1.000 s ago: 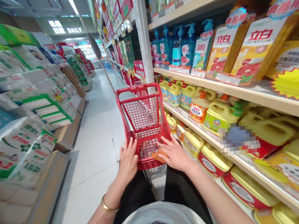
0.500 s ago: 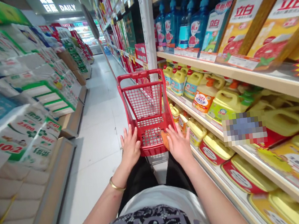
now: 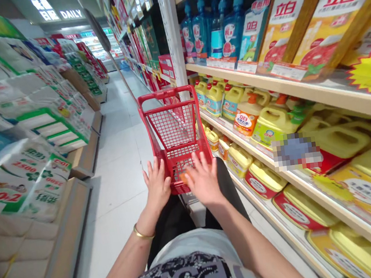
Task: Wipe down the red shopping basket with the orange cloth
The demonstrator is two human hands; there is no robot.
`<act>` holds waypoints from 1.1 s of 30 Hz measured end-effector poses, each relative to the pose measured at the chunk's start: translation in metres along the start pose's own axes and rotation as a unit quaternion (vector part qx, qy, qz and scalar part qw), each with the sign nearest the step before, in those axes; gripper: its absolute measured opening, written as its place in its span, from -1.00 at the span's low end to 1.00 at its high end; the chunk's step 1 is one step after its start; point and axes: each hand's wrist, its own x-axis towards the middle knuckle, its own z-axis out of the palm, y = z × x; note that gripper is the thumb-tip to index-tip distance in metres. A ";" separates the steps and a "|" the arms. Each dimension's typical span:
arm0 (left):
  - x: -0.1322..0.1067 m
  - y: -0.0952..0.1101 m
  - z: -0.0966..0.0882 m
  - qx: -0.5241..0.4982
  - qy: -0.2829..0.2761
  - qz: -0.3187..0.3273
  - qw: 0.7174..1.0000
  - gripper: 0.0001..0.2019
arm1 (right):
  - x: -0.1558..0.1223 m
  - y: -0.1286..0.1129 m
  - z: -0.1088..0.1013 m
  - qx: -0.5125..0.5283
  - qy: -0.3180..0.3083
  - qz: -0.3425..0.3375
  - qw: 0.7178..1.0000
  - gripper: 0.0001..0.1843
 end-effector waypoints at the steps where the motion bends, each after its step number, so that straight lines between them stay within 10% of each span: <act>1: 0.000 0.001 0.001 0.000 0.002 -0.001 1.000 -0.20 | -0.004 0.016 -0.006 -0.012 0.016 0.041 0.999 -0.57; 5: 0.000 0.003 0.001 -0.014 0.007 -0.013 1.000 -0.19 | -0.009 0.037 -0.008 -0.016 0.024 0.098 0.995 -0.51; 12: -0.001 -0.005 0.000 -0.043 0.001 -0.008 0.999 -0.14 | 0.012 -0.054 0.026 0.036 -0.068 -0.101 0.992 -0.52; 21: -0.002 -0.002 0.004 -0.065 0.011 -0.002 0.998 -0.13 | -0.005 0.042 -0.011 -0.017 0.048 0.081 0.995 -0.61; 29: -0.002 -0.010 0.000 -0.092 -0.001 -0.004 0.996 -0.04 | 0.019 -0.052 0.028 0.048 -0.060 -0.088 0.993 -0.58; 33: -0.002 -0.009 0.001 -0.086 -0.006 -0.002 0.996 -0.06 | 0.012 -0.028 0.014 0.033 -0.038 -0.062 0.997 -0.59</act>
